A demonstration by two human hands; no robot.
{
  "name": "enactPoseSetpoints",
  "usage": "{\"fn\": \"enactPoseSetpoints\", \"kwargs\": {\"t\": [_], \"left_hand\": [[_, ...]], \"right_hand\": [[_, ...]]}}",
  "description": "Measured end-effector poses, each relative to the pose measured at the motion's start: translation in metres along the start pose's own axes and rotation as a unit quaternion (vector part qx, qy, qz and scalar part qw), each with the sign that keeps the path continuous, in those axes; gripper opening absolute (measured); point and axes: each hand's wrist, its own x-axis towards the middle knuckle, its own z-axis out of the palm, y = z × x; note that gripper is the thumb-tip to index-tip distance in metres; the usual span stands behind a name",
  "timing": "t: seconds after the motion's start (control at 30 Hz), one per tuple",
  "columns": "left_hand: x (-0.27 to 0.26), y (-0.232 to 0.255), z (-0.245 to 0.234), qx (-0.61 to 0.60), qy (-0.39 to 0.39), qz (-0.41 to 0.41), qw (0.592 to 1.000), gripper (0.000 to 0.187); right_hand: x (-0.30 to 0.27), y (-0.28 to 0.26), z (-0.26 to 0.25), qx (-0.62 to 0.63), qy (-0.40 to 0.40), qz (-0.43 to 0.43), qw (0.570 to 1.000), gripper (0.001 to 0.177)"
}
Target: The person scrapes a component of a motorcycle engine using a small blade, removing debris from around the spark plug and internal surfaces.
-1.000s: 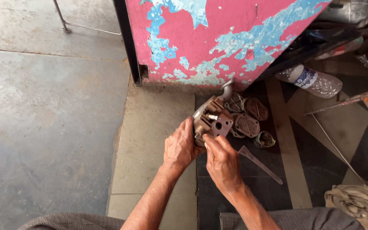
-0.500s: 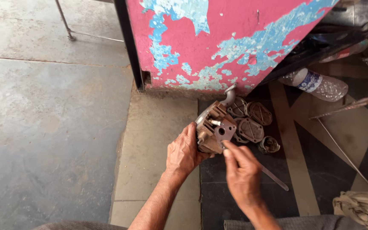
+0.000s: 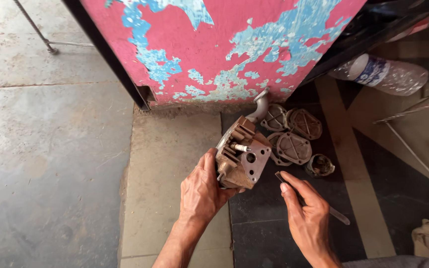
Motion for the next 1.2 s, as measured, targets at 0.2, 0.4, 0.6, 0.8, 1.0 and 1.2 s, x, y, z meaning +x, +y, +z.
{"fn": "enactPoseSetpoints", "kwargs": {"t": [0.2,0.4,0.6,0.8,1.0,1.2], "left_hand": [[0.003,-0.001,0.001,-0.001,-0.011,-0.002,1.000,0.104],[0.003,-0.001,-0.001,-0.009,-0.009,0.004,1.000,0.101],[0.007,0.004,-0.003,0.005,-0.035,-0.020,0.999,0.109],[0.006,0.002,0.001,0.018,-0.029,-0.023,0.999,0.108],[0.003,-0.002,0.002,0.016,-0.015,0.006,1.000,0.103],[0.004,-0.001,0.002,0.027,-0.019,-0.007,0.999,0.104]], "right_hand": [[0.004,0.004,0.000,-0.014,0.003,0.030,0.999,0.033],[0.002,0.017,-0.001,-0.020,0.014,0.064,0.998,0.032],[-0.004,0.030,0.006,0.084,-0.020,0.133,0.987,0.024],[-0.001,0.016,0.005,0.029,-0.100,0.214,0.971,0.024],[0.000,0.011,0.003,0.079,-0.102,0.135,0.982,0.029],[-0.002,0.001,0.005,0.080,-0.114,0.147,0.979,0.031]]}}
